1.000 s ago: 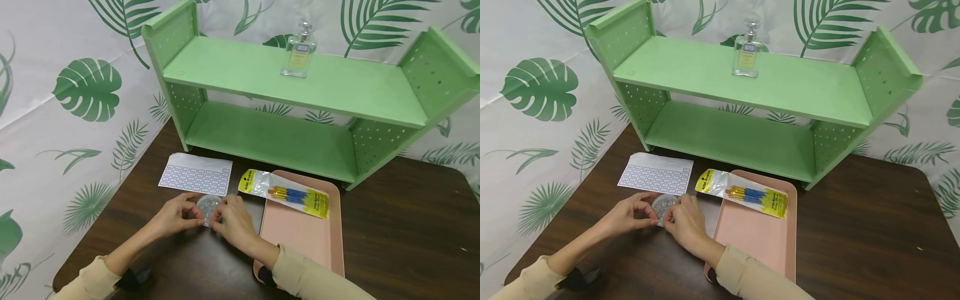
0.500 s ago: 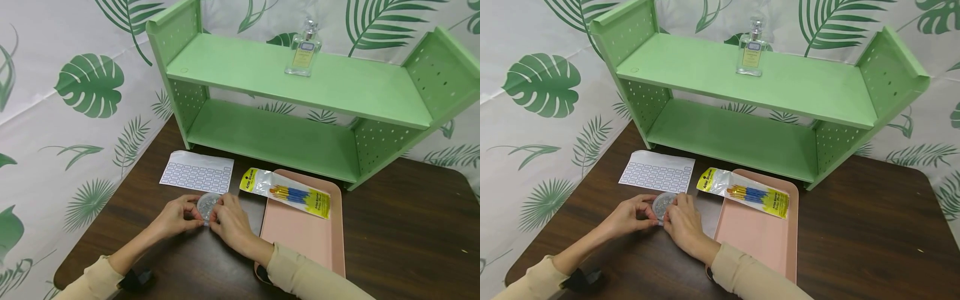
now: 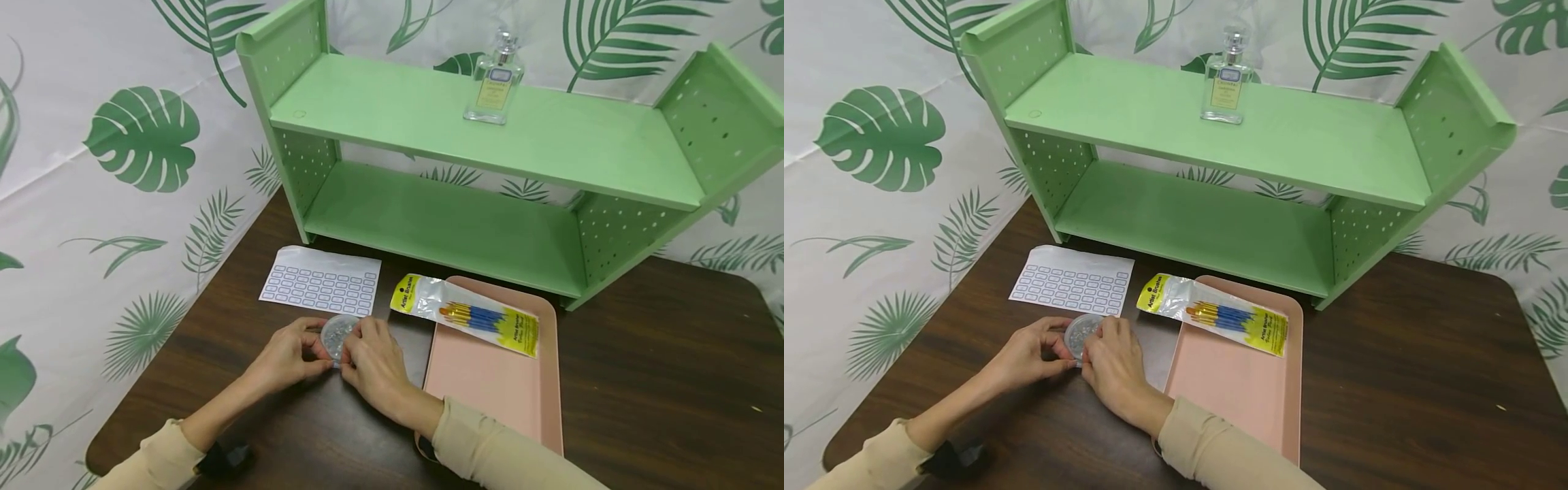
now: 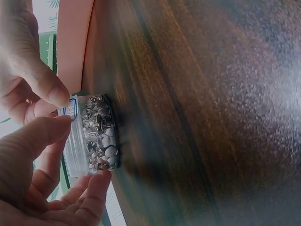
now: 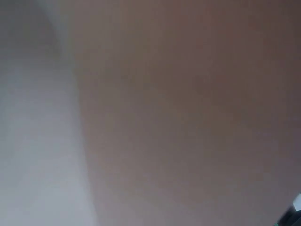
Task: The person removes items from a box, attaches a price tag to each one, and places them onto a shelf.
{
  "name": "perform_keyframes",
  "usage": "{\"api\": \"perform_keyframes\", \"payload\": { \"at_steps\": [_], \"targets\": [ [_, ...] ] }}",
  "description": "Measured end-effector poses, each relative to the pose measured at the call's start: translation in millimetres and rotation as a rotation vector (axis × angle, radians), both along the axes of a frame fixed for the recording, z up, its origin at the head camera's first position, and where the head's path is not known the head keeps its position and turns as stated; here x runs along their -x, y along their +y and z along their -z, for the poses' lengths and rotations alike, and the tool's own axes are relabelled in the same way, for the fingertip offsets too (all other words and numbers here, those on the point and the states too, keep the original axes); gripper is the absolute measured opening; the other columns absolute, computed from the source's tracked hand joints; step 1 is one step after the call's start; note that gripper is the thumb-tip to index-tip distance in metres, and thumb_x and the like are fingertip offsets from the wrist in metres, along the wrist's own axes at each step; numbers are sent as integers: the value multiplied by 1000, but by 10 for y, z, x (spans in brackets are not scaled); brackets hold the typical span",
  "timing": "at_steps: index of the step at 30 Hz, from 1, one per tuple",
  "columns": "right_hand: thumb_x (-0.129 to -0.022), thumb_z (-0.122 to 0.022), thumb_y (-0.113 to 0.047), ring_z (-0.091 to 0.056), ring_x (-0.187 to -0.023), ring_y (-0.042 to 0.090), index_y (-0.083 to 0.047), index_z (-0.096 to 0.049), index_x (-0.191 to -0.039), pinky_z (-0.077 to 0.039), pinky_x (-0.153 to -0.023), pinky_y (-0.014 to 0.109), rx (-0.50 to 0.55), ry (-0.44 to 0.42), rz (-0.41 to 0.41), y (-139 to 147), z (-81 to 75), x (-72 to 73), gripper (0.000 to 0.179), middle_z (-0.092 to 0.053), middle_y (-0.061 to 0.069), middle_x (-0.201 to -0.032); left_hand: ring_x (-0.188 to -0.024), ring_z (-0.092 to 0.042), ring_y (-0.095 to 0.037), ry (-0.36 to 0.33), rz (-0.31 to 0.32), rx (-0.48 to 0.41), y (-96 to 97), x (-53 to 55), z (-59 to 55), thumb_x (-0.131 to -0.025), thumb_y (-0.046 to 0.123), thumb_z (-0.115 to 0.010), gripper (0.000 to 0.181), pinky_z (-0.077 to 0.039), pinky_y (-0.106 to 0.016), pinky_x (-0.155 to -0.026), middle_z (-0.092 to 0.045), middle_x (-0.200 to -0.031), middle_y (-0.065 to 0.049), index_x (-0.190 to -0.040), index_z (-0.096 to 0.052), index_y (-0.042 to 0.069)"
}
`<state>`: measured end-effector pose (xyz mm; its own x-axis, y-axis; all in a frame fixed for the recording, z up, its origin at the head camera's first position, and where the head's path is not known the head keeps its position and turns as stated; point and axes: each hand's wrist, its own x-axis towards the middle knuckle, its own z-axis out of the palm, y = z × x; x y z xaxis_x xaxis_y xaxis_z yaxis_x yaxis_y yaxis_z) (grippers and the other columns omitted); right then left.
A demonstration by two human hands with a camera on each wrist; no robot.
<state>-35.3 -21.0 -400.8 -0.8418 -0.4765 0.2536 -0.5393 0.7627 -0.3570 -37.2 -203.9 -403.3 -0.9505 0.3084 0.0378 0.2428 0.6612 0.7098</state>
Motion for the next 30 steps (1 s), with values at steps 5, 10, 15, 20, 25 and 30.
{"api": "perform_keyframes", "payload": {
  "at_steps": [5,10,15,20,25,30],
  "targets": [
    [-67,-77,-15,-49,-99,21,-18,-59,-64,-50,-69,36,0,7,6,-8,25,4,19,-50,0,-92,-109,-56,-32,11,-7,9,11,-11,23,-69,8,-79,19,-43,-49,-92,-59,-119,-15,-61,-66,20],
    [-66,-77,-14,-48,-100,22,-18,-58,-64,-51,-68,36,13,-8,9,-5,28,6,20,-50,0,-92,-108,-56,-32,27,-14,14,21,-17,37,-69,8,-79,21,-44,-49,-91,-59,-118,-15,-60,-64,20],
    [-65,-77,-13,-48,-98,21,-17,-55,-63,-50,-67,35,34,-20,12,3,22,16,23,-50,1,-91,-108,-56,-32,25,-23,11,25,-23,31,-69,8,-79,21,-44,-49,-90,-60,-118,-15,-60,-64,20],
    [-66,-77,-11,-47,-98,21,-17,-54,-64,-50,-64,32,58,-36,4,2,30,31,24,-49,2,-92,-108,-56,-32,25,-28,11,20,-27,25,-69,8,-79,21,-44,-49,-91,-60,-118,-14,-60,-64,20],
    [-69,-78,-10,-47,-97,22,-13,-53,-73,-50,-65,29,96,-60,-10,6,40,54,26,-48,4,-96,-108,-57,-30,37,-39,6,12,-34,42,-68,7,-79,23,-44,-48,-90,-60,-117,-12,-60,-64,21],
    [-67,-82,-8,-50,-101,25,-8,-54,-102,-52,-72,33,120,-62,-16,35,39,81,45,-48,10,-110,-106,-58,-30,72,-24,-7,31,-27,87,-68,7,-80,23,-46,-46,-86,-61,-116,-13,-60,-63,21]
  ]
}}
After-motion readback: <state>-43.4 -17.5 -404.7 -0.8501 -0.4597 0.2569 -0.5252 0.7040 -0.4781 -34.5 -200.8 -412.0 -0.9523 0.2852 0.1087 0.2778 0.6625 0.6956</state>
